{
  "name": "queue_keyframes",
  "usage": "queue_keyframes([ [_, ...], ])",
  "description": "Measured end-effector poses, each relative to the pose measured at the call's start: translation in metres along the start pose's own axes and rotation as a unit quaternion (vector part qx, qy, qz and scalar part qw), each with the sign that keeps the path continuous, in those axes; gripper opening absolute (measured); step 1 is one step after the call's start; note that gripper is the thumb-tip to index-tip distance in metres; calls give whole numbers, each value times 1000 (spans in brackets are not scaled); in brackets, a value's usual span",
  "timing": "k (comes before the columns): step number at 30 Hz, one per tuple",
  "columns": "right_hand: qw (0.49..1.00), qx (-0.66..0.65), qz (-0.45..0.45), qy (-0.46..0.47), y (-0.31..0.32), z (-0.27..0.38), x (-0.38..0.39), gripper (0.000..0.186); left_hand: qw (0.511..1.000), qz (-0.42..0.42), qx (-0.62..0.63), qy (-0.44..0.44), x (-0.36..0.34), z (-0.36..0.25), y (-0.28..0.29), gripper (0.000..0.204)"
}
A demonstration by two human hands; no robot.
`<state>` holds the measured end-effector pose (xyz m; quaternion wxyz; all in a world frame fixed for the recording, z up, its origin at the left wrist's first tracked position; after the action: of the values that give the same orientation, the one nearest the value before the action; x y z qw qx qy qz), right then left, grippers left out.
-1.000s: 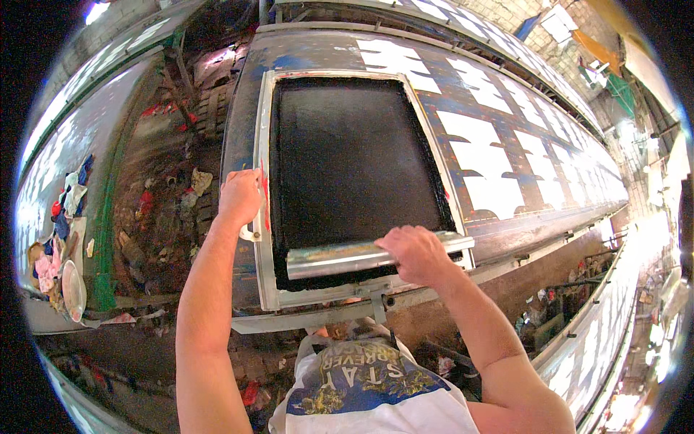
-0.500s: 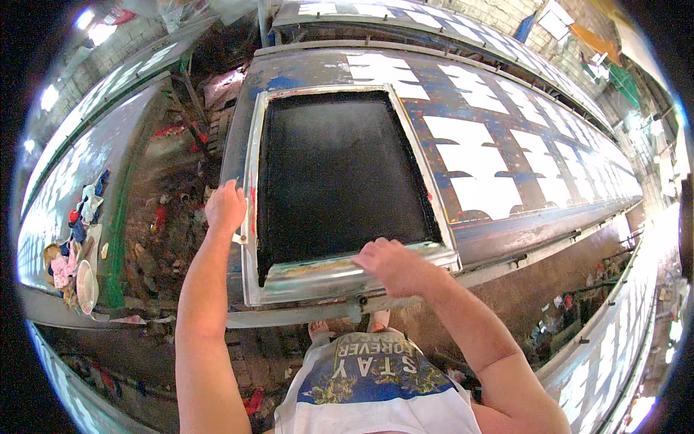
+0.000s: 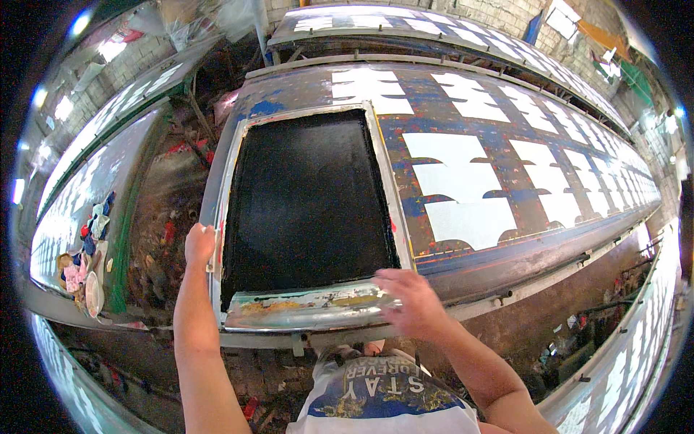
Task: The person uses a squeegee to spread black ink across a screen printing frame, repeatedly pulling the ink from one side to the other. The person adjusts the frame position and continues the inking process on the same screen.
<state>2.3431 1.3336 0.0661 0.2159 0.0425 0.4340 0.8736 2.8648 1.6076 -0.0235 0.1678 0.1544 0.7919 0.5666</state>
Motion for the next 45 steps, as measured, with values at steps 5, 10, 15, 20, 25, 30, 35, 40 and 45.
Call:
queue_keyframes([
  [5,901,-190,-47,-388,9,-142,49,56,999,-24,15,-31,-11,10,-10,31],
  [10,833,-375,4,-407,-30,-160,59,52,988,-13,152,-27,-16,26,-20,42],
  [15,830,-328,-48,-449,-36,-161,60,48,976,-15,217,-33,-17,30,-26,49],
  [20,822,-308,-115,-465,-24,-149,56,39,960,0,281,-13,-11,33,-33,45],
  [25,826,-301,-110,-464,13,-127,51,39,953,26,298,37,-10,30,-27,39],
  [30,834,-333,-129,-419,38,-131,47,36,924,45,372,75,-10,-12,-3,40],
  [35,851,-286,-185,-400,91,-191,55,38,909,31,407,81,9,-101,13,39],
  [40,862,-229,-181,-415,163,-275,79,42,897,30,435,77,37,-207,-18,37],
  [45,843,-244,-196,-437,223,-352,121,40,887,48,456,61,78,-309,-62,35],
])
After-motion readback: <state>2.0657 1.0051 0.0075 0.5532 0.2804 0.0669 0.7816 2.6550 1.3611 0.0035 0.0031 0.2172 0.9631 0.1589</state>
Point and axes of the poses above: each hand's wrist, its own x-axis away from the middle knuckle, its own y-axis out of the back of the hand, z = x × y, the point moved 10 cm from there along -x, towards the middle knuckle, and after that the axes turned 9 degrees about -y, right-handed, at the moved point
